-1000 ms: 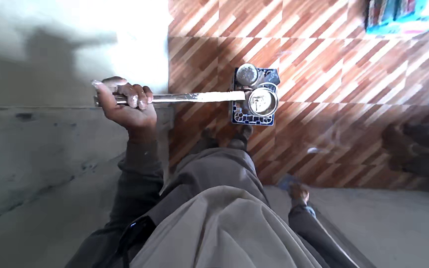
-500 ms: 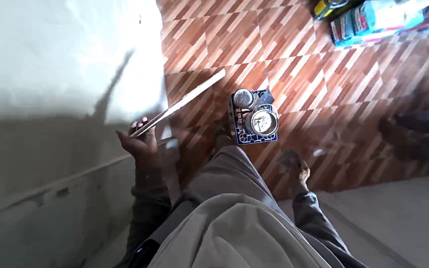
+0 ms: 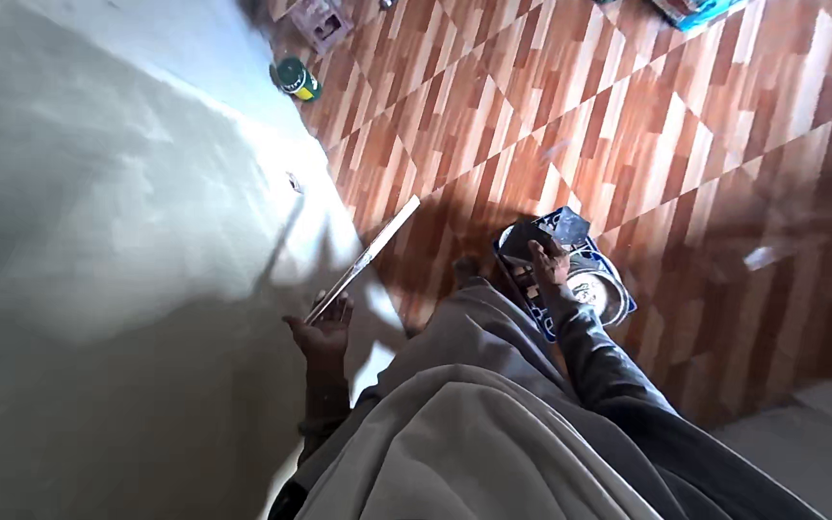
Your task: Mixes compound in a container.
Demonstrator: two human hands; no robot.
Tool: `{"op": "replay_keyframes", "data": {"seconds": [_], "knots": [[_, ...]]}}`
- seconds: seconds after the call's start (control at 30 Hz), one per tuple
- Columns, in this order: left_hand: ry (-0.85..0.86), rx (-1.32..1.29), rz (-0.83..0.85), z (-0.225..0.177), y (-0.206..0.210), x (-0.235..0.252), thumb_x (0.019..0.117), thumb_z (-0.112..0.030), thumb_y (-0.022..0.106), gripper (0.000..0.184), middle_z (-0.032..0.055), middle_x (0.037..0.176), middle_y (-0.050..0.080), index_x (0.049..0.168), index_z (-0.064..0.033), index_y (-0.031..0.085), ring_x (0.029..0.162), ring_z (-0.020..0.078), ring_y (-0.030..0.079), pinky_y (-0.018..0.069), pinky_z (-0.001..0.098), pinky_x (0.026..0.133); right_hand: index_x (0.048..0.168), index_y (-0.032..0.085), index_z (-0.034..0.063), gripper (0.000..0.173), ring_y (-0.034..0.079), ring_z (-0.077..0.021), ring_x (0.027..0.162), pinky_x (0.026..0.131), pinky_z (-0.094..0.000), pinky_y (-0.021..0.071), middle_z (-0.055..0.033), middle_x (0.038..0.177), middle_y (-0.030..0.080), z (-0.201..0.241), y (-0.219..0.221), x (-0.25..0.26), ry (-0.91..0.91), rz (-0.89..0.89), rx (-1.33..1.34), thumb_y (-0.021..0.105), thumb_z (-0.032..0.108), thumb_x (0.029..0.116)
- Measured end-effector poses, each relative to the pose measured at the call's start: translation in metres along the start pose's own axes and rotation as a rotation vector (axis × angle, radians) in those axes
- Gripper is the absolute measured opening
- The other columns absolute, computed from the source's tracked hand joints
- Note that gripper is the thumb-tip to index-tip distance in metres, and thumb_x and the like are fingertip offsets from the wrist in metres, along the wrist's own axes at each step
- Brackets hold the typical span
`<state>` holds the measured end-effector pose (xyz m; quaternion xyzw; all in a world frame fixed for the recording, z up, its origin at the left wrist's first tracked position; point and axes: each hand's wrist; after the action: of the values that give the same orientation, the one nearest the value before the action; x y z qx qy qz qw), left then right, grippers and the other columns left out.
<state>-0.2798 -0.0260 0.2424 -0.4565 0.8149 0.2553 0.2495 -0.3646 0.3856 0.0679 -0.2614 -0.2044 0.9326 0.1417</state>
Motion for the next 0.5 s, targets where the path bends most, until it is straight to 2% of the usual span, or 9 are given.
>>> {"op": "replay_keyframes", "data": {"seconds": [0.13,0.27,0.37,0.43,0.5], "knots": [[0.022,0.017,0.009,-0.028,0.045,0.041,0.1021,-0.069,0.005,0.083,0.0126,0.099,0.068,0.134,-0.0068,0.05,0.079,0.0239,0.069,0.0596,0.0424,0.071,0.126,0.069,0.0037,0.037,0.063,-0.0299,0.122,0.109,-0.0517,0.0453,-0.0193,0.125,0.069,0.003,0.021,0.009,0.054,-0.024,-0.01,0.065,0.028,0.0987],[0.063,-0.074,0.022,-0.04,0.085,0.087,0.1068,-0.061,0.019,0.069,0.0109,0.102,0.067,0.129,-0.0053,0.053,0.083,0.0223,0.069,0.0593,0.042,0.075,0.128,0.068,0.0018,0.038,0.062,-0.0321,0.123,0.11,-0.0527,0.0439,-0.0215,0.127,0.068,0.012,0.019,0.009,0.087,-0.072,-0.066,0.064,0.026,0.0994],[0.051,-0.076,0.047,-0.049,0.116,0.123,0.1087,-0.053,0.024,0.06,0.0125,0.106,0.066,0.13,-0.0043,0.05,0.086,0.0227,0.069,0.0597,0.0409,0.077,0.126,0.068,0.001,0.036,0.065,-0.0298,0.117,0.105,-0.0507,0.0487,-0.0203,0.123,0.069,0.015,0.016,0.009,0.146,-0.216,0.002,0.065,0.024,0.0979],[0.019,-0.037,0.096,-0.061,0.135,0.149,0.109,-0.053,0.025,0.06,0.0133,0.113,0.064,0.136,-0.004,0.046,0.093,0.0227,0.068,0.0587,0.0402,0.082,0.124,0.067,-0.0007,0.035,0.067,-0.0289,0.109,0.098,-0.0499,0.0529,-0.0205,0.118,0.069,0.016,0.018,0.008,0.179,-0.312,0.078,0.064,0.021,0.0979],[-0.006,0.023,0.141,-0.077,0.16,0.178,0.1087,-0.054,0.025,0.06,0.0131,0.114,0.064,0.136,-0.0044,0.046,0.094,0.0218,0.068,0.058,0.0396,0.082,0.126,0.066,-0.0002,0.035,0.068,-0.0273,0.107,0.096,-0.0484,0.0552,-0.0198,0.119,0.069,0.02,0.028,0.007,0.207,-0.408,0.153,0.065,0.02,0.0978]]}}
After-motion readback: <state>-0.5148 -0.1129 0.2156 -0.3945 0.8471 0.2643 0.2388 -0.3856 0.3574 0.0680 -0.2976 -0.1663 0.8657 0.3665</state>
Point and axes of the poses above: each hand's wrist, its own x-axis towards the middle knuckle, its own y-axis out of the palm, z = x × y
